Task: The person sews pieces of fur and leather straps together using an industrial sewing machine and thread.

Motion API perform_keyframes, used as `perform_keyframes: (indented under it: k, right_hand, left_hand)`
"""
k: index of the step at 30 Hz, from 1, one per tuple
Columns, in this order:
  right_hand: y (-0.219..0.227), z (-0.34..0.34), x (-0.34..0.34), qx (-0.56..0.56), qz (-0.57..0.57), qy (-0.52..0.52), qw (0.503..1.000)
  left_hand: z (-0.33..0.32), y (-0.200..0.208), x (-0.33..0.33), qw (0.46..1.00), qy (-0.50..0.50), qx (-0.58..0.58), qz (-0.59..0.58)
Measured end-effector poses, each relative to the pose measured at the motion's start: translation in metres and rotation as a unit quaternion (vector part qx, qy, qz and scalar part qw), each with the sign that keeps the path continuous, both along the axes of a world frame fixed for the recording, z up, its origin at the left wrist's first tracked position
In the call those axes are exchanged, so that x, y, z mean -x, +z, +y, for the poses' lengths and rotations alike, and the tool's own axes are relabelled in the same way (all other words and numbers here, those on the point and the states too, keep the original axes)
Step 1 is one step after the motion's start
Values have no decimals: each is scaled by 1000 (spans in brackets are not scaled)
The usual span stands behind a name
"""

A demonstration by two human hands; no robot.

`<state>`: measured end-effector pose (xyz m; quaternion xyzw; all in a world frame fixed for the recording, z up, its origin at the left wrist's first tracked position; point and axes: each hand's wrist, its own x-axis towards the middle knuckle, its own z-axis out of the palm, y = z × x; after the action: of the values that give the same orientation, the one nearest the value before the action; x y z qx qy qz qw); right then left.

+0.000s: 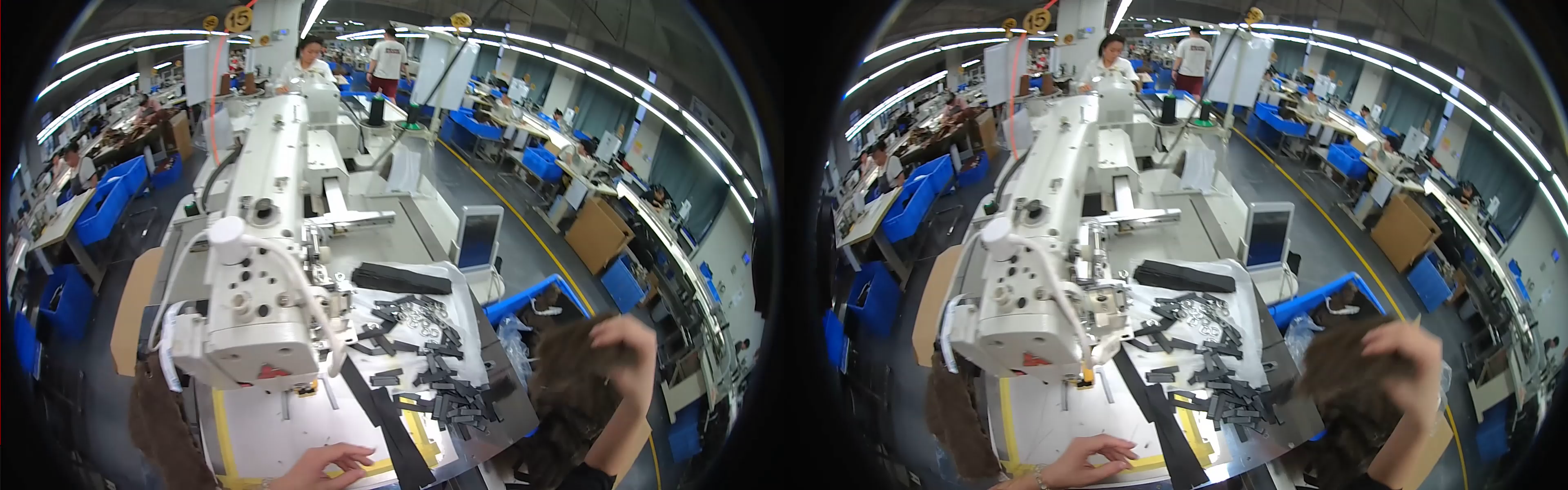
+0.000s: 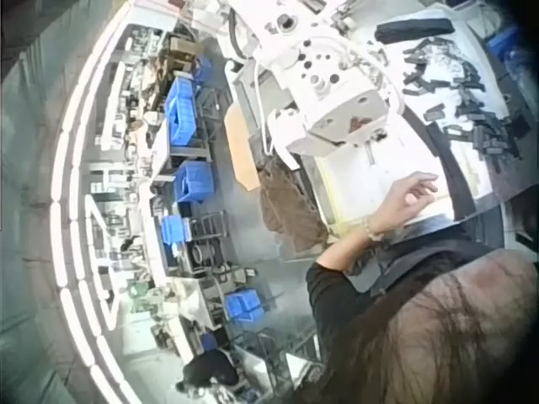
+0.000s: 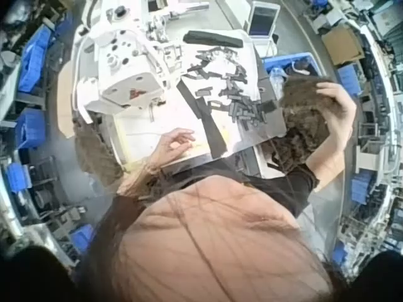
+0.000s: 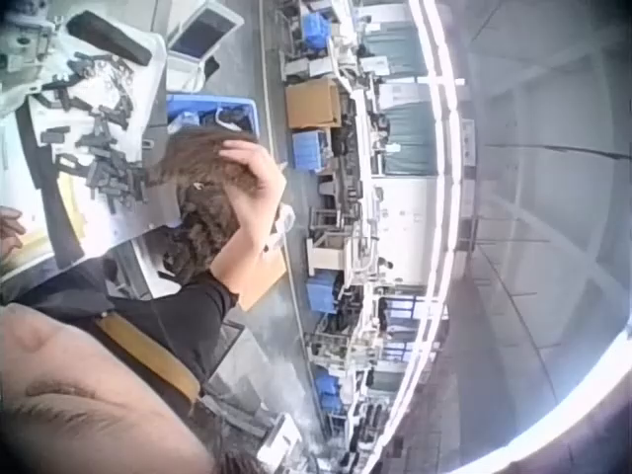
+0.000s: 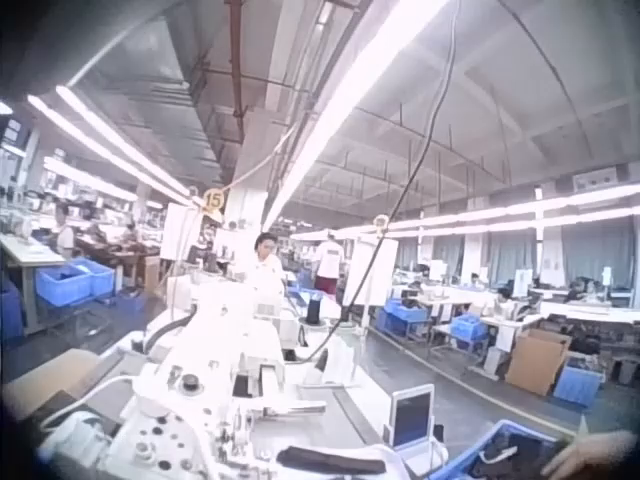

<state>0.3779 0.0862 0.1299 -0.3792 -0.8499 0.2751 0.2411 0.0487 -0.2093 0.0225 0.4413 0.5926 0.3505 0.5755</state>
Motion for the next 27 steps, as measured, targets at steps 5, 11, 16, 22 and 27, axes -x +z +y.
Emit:
perform_keyframes:
  k: [5, 11, 16, 22, 27]
  right_hand:
    - [31, -47, 64, 252, 22, 389, 886]
    - [-16, -80, 143, 299, 105, 653, 688]
    - [-56, -117, 191, 170, 62, 713, 677]
    - [-169, -170, 246, 51, 123, 615, 777]
    - [-202, -157, 286, 123, 72, 445, 884]
  left_hand:
    - [15, -8, -28, 810, -15, 167, -562]
    - [6, 1, -46, 839, 236, 35, -489]
    - [-34, -22, 11, 875, 471, -112, 27]
    - [-16, -25, 115, 875, 430, -120, 189]
    - [29, -54, 156, 844, 283, -107, 443]
